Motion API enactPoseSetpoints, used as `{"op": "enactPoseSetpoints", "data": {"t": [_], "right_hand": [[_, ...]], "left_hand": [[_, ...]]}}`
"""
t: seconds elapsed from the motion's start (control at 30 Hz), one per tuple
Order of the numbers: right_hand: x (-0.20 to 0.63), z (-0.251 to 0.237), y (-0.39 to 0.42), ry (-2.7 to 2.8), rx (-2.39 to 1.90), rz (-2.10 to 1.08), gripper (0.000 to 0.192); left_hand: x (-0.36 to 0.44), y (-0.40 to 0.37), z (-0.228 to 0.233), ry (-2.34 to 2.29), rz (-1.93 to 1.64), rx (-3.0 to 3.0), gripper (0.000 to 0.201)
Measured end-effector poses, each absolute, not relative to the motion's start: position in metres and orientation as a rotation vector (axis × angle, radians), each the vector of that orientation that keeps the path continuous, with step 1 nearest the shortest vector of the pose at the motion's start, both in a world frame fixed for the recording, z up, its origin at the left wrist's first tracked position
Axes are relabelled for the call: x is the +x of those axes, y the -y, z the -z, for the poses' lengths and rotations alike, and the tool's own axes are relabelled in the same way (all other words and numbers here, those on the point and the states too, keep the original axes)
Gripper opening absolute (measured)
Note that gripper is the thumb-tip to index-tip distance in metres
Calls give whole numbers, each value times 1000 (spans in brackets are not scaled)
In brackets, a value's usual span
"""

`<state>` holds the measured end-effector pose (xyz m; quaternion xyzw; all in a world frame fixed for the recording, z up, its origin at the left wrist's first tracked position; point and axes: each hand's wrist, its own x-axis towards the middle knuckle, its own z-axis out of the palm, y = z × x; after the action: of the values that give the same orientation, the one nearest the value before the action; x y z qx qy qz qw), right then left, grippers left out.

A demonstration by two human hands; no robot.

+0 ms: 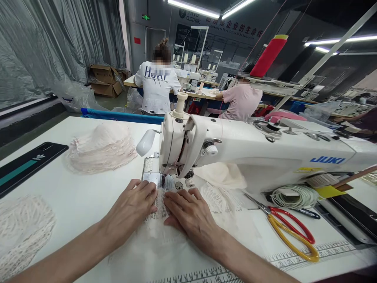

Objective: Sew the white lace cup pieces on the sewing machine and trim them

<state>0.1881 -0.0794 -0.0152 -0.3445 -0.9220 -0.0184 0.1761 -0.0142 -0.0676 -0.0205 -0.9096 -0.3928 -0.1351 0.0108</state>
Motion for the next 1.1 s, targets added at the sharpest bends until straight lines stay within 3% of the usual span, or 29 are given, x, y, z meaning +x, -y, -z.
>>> {"op": "enactPoseSetpoints", "data": {"t": [0.27, 0.7, 0.87, 1.0, 1.1], "right_hand": [[196, 15, 63, 2596, -1115, 181, 32], [202, 14, 66, 2567, -1083, 54, 28], [204, 6, 82, 2601, -739, -164, 50], [199, 10, 87, 2611, -718, -106, 28], [195, 17, 87, 2524, -754, -94, 26]], "left_hand": [[-7, 46, 18, 1199, 417, -2791, 19], [-4, 52, 14, 1234, 358, -2725, 20], [-7, 81, 6, 1049, 606, -2950, 17], [-5, 103, 2, 1111, 553, -3050, 34], [-4, 104, 8, 1074, 675, -2881, 12]]}}
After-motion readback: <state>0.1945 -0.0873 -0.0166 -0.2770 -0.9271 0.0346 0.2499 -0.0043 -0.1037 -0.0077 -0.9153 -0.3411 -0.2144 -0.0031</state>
